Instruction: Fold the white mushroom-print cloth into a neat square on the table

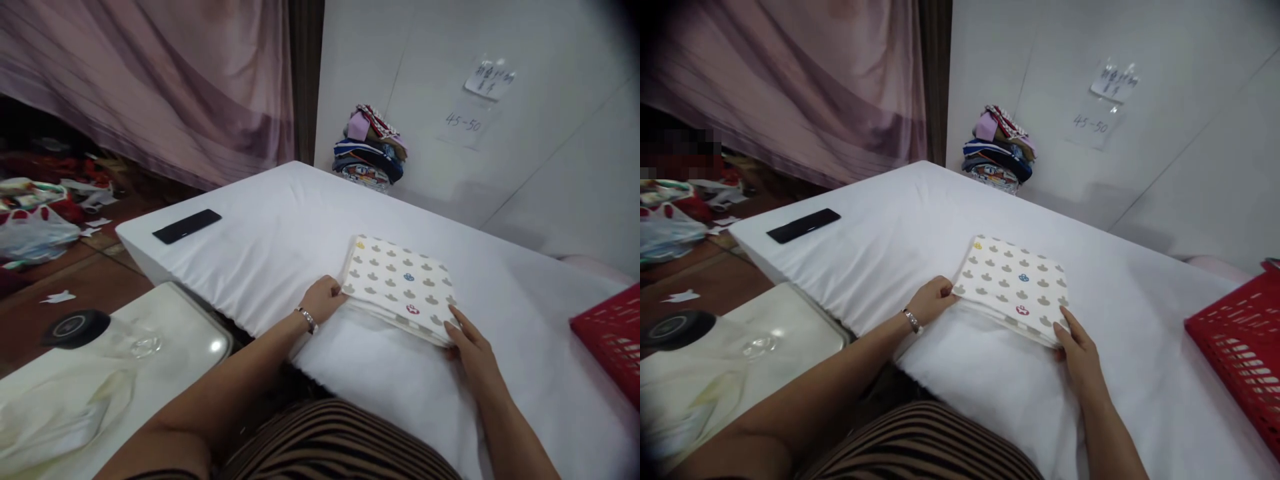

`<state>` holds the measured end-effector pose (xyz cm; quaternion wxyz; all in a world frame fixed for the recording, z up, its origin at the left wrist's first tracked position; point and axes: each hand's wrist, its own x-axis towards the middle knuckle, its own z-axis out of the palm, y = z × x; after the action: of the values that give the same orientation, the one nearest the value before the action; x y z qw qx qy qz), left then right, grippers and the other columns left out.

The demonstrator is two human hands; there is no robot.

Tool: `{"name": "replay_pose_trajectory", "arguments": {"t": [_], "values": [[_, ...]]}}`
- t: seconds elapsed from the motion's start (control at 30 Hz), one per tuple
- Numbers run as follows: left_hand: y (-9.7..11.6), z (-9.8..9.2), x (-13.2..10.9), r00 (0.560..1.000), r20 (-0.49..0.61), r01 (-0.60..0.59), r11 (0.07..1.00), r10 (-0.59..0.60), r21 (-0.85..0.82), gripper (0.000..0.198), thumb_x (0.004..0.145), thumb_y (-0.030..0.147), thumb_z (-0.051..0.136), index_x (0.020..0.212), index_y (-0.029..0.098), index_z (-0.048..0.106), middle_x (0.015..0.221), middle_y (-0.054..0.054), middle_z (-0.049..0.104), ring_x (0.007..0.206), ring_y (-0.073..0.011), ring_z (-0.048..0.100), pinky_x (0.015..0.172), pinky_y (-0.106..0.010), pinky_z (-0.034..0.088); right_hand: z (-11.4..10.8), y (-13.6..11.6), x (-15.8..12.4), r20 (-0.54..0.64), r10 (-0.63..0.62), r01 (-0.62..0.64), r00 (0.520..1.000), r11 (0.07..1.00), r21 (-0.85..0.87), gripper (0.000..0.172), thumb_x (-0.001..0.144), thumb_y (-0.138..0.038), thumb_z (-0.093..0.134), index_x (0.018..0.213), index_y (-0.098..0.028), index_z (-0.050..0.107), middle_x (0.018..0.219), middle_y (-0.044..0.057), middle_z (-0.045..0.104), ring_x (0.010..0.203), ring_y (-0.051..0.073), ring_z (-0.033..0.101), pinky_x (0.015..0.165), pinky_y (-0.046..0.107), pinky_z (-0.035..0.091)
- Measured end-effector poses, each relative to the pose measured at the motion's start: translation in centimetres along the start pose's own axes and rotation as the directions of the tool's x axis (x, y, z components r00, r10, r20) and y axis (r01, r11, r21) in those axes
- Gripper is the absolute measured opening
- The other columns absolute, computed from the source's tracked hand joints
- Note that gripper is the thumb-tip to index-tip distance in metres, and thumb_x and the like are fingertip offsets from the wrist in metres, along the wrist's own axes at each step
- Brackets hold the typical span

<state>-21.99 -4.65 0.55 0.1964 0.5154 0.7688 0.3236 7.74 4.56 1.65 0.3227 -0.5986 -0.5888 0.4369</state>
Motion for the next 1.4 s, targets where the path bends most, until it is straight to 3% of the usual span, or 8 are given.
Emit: {"name": "replay_pose_trajectory", "arguments": {"t": [0.27, 0.4, 0.53, 0.63, 0.77, 1.1, 1.27, 1.4], "values": [[-0.5, 0.2, 0.3, 1.0, -0.016, 0.024, 0.999, -0.024, -0.028, 0.015, 0.069, 0.026, 0.058, 0.061, 0.017, 0.049, 0.075, 0.001, 0.053, 0.069, -0.0107, 0.05, 0.062, -0.022, 0.037, 0.2, -0.2, -0.2, 0.002, 0.029, -0.029, 1.0, 0.997, 0.075, 0.059, 0.065, -0.04, 0.066, 0.121, -0.025, 0.054, 0.069, -0.002, 0.053, 0.044, 0.008, 0.044, 0.045, 0.024, 0.041], [-0.2, -0.6, -0.3, 0.996, -0.053, 0.065, 0.996, -0.068, -0.058, 0.014, 0.071, 0.025, 0.057, 0.082, 0.019, 0.056, 0.082, 0.0, 0.057, 0.071, -0.012, 0.053, 0.065, -0.023, 0.041, 0.2, -0.1, -0.1, 0.015, 0.04, -0.041, 0.999, 0.994, 0.098, 0.058, 0.065, -0.039, 0.066, 0.121, -0.027, 0.054, 0.067, -0.003, 0.053, 0.043, 0.009, 0.043, 0.044, 0.024, 0.04], [1.8, -1.7, -1.4, 0.947, -0.235, -0.223, 0.975, 0.22, 0.012, 0.03, 0.076, 0.018, 0.048, 0.106, 0.02, 0.052, 0.11, -0.005, 0.054, 0.098, -0.0163, 0.051, 0.083, -0.028, 0.04, 0.3, 0.0, -0.1, -0.012, -0.007, 0.008, 1.0, 0.999, 0.053, 0.055, 0.068, -0.039, 0.064, 0.121, -0.027, 0.055, 0.063, -0.004, 0.049, 0.043, 0.008, 0.043, 0.045, 0.023, 0.039], [3.0, -1.6, -1.3, 0.873, -0.079, -0.469, 0.873, 0.481, 0.134, 0.034, 0.078, 0.014, 0.047, 0.109, 0.023, 0.054, 0.117, -0.004, 0.053, 0.112, -0.0196, 0.043, 0.095, -0.034, 0.031, 0.4, 0.1, -0.1, -0.014, -0.013, 0.013, 1.0, 0.998, 0.066, 0.055, 0.067, -0.038, 0.063, 0.121, -0.027, 0.054, 0.064, -0.004, 0.048, 0.045, 0.008, 0.043, 0.044, 0.023, 0.04], [2.3, -0.6, 0.1, 0.838, 0.215, -0.539, 0.823, 0.502, 0.181, 0.028, 0.079, 0.013, 0.047, 0.099, 0.026, 0.062, 0.104, -0.002, 0.06, 0.106, -0.019, 0.047, 0.093, -0.035, 0.031, 0.5, 0.3, 0.3, 0.0, -0.011, 0.011, 1.0, 0.995, 0.094, 0.056, 0.067, -0.037, 0.064, 0.12, -0.025, 0.055, 0.064, -0.004, 0.047, 0.048, 0.009, 0.042, 0.043, 0.022, 0.04], [0.4, -0.7, 0.1, 0.749, 0.163, -0.661, 0.715, 0.642, 0.228, 0.024, 0.082, 0.017, 0.046, 0.098, 0.026, 0.06, 0.098, -0.002, 0.061, 0.094, -0.0169, 0.052, 0.087, -0.036, 0.035, 0.3, 0.6, 0.6, 0.046, -0.056, 0.056, 0.997, 0.998, -0.008, 0.056, 0.072, -0.039, 0.057, 0.125, -0.023, 0.051, 0.062, -0.003, 0.052, 0.046, 0.011, 0.045, 0.045, 0.025, 0.042], [0.0, -0.9, 0.5, 0.685, 0.129, -0.723, 0.647, 0.717, 0.243, 0.019, 0.084, 0.022, 0.045, 0.094, 0.023, 0.061, 0.093, -0.003, 0.062, 0.087, -0.0163, 0.054, 0.081, -0.037, 0.04, 0.3, 0.7, 0.4, 0.013, -0.167, 0.165, 0.986, 0.959, -0.232, 0.053, 0.076, -0.041, 0.048, 0.126, -0.023, 0.049, 0.105, 0.005, 0.063, 0.09, 0.021, 0.059, 0.078, 0.034, 0.046], [2.0, -1.4, 1.7, 0.743, 0.131, -0.667, 0.711, 0.656, 0.223, 0.025, 0.087, 0.032, 0.041, 0.078, 0.022, 0.062, 0.077, 0.0, 0.063, 0.075, -0.0147, 0.057, 0.075, -0.036, 0.043, 0.0, 0.5, 0.5, 0.087, -0.201, 0.219, 0.976, 0.903, -0.369, 0.052, 0.08, -0.041, 0.043, 0.128, -0.024, 0.046, 0.126, 0.004, 0.053, 0.113, 0.023, 0.048, 0.094, 0.036, 0.038]]}}
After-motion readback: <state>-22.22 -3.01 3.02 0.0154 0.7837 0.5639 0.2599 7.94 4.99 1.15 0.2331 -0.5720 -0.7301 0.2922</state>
